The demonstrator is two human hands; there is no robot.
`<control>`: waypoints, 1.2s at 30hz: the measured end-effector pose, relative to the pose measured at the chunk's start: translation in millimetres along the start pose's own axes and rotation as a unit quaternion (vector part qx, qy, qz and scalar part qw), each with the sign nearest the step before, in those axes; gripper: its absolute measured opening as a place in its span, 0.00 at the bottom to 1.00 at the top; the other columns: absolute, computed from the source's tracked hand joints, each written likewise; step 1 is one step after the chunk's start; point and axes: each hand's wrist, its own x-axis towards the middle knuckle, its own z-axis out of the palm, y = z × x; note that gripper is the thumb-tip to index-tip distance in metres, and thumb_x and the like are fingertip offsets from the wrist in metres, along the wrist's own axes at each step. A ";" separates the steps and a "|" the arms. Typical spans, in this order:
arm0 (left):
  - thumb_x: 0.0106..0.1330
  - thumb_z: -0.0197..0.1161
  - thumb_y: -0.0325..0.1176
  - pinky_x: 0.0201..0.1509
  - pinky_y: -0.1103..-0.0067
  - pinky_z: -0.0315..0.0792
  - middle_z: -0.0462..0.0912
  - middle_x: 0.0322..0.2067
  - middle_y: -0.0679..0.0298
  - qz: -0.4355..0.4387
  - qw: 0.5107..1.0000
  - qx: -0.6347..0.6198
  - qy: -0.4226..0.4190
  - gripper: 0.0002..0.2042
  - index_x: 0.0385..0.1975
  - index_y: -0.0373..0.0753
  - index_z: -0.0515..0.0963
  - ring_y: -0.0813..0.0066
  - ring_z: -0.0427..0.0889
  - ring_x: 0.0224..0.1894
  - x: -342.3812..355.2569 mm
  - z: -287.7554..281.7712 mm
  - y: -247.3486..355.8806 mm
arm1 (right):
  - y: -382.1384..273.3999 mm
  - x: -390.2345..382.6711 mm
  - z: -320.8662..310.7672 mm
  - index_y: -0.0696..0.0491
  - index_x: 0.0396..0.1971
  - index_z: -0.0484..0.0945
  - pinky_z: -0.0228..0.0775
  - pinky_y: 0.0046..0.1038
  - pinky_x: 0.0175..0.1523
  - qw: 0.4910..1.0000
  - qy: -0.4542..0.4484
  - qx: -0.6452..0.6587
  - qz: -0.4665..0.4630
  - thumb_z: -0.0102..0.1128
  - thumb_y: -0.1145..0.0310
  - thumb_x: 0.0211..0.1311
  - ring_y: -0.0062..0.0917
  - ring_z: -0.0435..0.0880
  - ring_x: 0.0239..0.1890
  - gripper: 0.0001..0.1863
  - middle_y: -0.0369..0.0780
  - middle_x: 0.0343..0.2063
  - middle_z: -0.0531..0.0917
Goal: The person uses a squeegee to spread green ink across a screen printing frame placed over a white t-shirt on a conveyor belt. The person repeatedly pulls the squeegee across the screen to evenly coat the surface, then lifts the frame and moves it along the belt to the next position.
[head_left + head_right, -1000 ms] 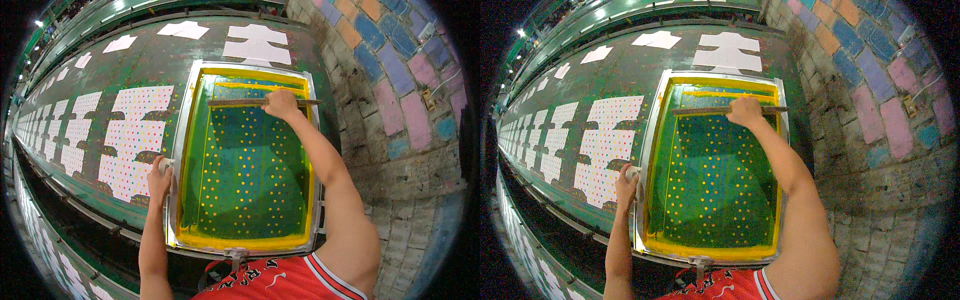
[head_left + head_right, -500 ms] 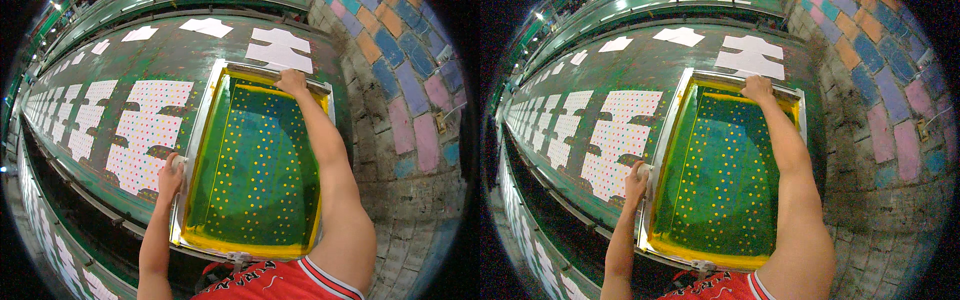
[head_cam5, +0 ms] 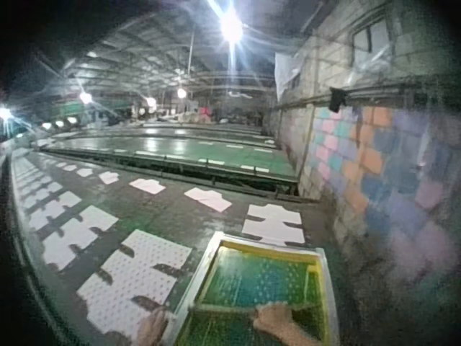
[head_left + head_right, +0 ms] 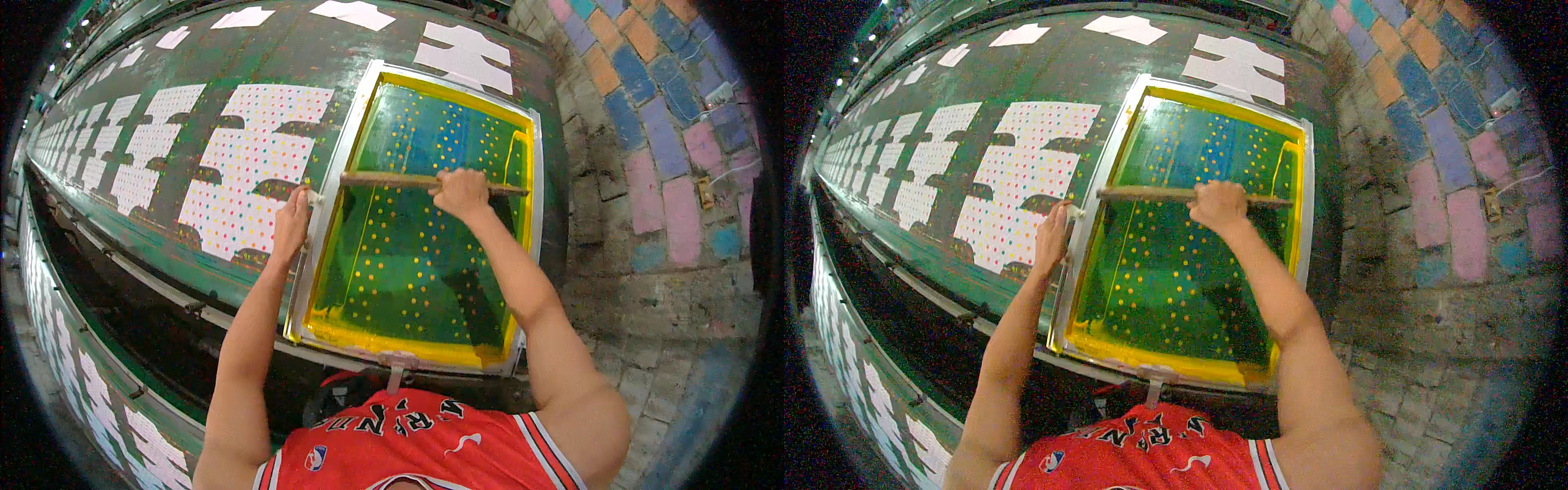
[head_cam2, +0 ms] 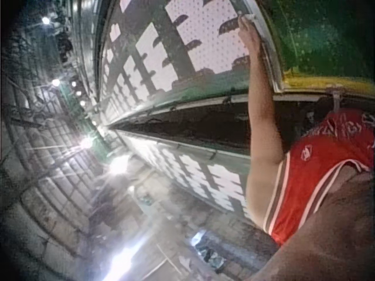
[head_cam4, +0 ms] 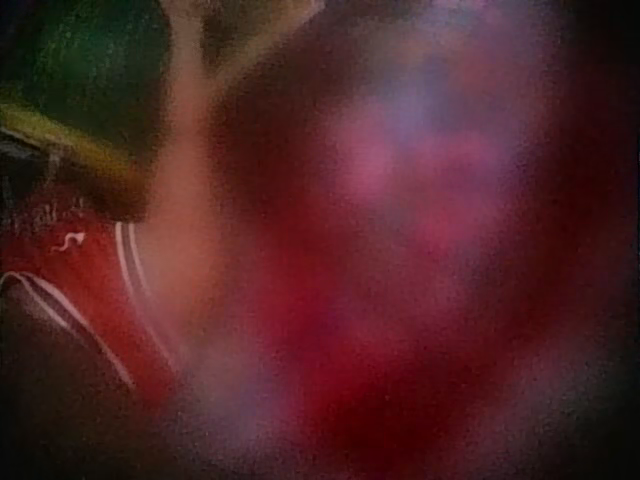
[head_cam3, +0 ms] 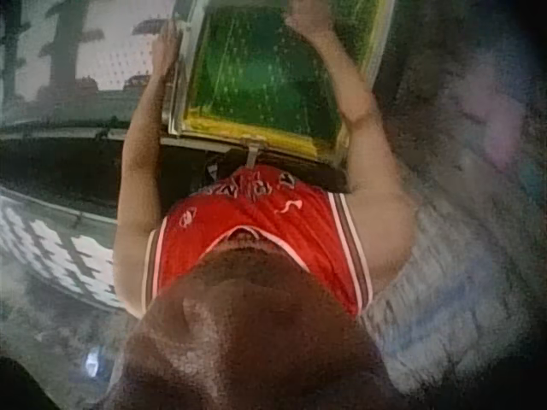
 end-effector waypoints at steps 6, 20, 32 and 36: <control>0.79 0.39 0.50 0.60 0.70 0.70 0.82 0.53 0.49 -0.031 0.995 -0.085 -0.048 0.27 0.58 0.33 0.75 0.57 0.80 0.56 -2.2 -4.2 -1.6 | -79.5 -130.1 7.9 0.54 0.31 0.83 0.80 0.46 0.35 0.999 -0.035 0.017 0.008 0.64 0.58 0.46 0.42 0.88 0.32 0.16 0.47 0.30 0.87; 0.77 0.42 0.54 0.42 0.63 0.75 0.86 0.36 0.45 -0.002 0.991 -0.133 -0.033 0.27 0.57 0.38 0.77 0.51 0.85 0.36 9.5 11.5 -36.2 | -186.5 -276.7 -40.2 0.52 0.28 0.85 0.80 0.44 0.37 0.980 -0.176 0.046 0.076 0.64 0.60 0.40 0.42 0.88 0.32 0.15 0.48 0.27 0.86; 0.77 0.43 0.53 0.50 0.60 0.74 0.84 0.42 0.42 0.025 0.998 -0.048 -0.020 0.27 0.56 0.35 0.76 0.44 0.84 0.45 2.9 -0.1 -14.6 | -131.8 -178.1 -31.0 0.61 0.33 0.86 0.78 0.47 0.46 0.903 -0.389 0.160 0.090 0.77 0.49 0.45 0.47 0.87 0.41 0.28 0.52 0.36 0.87; 0.77 0.42 0.53 0.48 0.59 0.74 0.85 0.41 0.42 -0.069 0.992 -0.083 -0.059 0.27 0.55 0.35 0.77 0.43 0.84 0.42 -2.4 -5.6 -4.1 | -123.3 -184.6 -24.8 0.64 0.30 0.84 0.76 0.46 0.40 0.920 -0.351 0.168 0.044 0.77 0.50 0.45 0.46 0.87 0.36 0.28 0.53 0.31 0.87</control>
